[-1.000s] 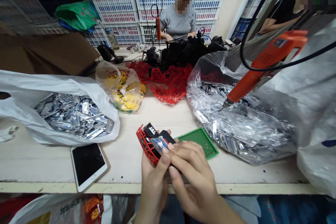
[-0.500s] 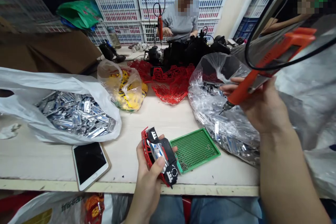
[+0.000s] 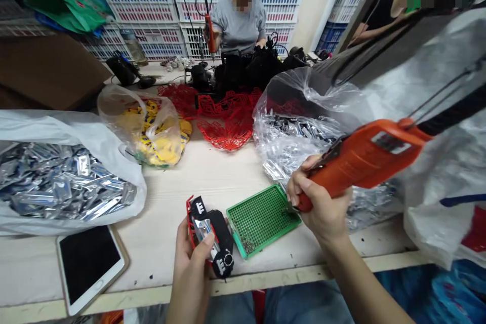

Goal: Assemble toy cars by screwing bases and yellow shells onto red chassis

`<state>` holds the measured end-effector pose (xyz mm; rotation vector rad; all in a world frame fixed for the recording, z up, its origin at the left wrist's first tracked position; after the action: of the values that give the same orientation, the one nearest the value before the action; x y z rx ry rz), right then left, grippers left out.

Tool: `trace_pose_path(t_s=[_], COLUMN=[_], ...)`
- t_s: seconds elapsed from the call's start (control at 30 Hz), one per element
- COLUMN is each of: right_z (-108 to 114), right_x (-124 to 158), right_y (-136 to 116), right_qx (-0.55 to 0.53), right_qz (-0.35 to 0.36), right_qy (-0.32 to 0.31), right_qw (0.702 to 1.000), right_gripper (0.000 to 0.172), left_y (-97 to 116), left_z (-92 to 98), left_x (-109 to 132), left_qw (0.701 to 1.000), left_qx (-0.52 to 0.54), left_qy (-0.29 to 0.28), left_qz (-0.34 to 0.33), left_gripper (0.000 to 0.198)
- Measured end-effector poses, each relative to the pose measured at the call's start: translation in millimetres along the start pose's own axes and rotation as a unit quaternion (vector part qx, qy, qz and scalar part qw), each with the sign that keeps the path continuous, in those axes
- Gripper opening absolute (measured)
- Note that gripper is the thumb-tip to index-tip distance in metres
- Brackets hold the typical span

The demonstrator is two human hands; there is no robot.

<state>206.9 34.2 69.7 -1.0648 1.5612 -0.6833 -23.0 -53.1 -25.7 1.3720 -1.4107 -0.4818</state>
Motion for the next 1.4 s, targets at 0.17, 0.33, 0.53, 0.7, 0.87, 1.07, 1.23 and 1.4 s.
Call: trace_pose_path(t_s=[0.17, 0.33, 0.53, 0.7, 0.87, 1.07, 1.23, 1.4], right_z=[-1, 0, 3, 4, 4, 2, -32, -77], right_x=[2, 3, 4, 6, 7, 2, -5, 3], right_y=[0, 2, 4, 3, 6, -20, -54, -38], right_qx=[-0.011, 0.003, -0.004, 0.007, 0.026, 0.025, -0.022, -0.075], right_qz=[0.022, 0.022, 0.014, 0.022, 0.017, 0.033, 0.08, 0.061], right_qy=[0.0, -0.006, 0.007, 0.015, 0.016, 0.084, 0.042, -0.029], right_qw=[1.0, 1.0, 1.0, 1.0, 0.999, 0.996, 0.996, 0.995], right_gripper=[0.016, 0.017, 0.016, 0.016, 0.017, 0.018, 0.018, 0.019], left_y=[-6, 5, 9, 7, 6, 9, 8, 8], left_z=[5.5, -3.4, -9.1, -7.8, -7.0, -10.9, -11.9, -11.2], left_x=[-5, -4, -2, -2, -1, -1, -1, -1], left_qw=[0.997, 0.989, 0.987, 0.984, 0.981, 0.978, 0.981, 0.981], left_qx=[-0.079, -0.136, -0.151, -0.172, -0.189, -0.203, -0.183, -0.172], left_qy=[0.012, 0.01, -0.002, -0.009, -0.014, -0.029, -0.04, -0.039], left_qz=[0.0, -0.05, -0.049, -0.043, -0.031, -0.039, -0.053, -0.081], left_gripper=[0.085, 0.088, 0.074, 0.076, 0.076, 0.077, 0.073, 0.07])
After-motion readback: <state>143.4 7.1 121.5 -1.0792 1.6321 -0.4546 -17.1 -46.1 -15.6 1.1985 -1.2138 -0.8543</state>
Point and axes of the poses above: each hand's wrist, its own x-axis away from the middle knuckle, its own z-axis out of the back of the hand, y = z × x, the point moved 7 cm from there along -x, towards the middle knuckle, and after that the axes turned 11 degrees about -y, right-handed, at the moved point
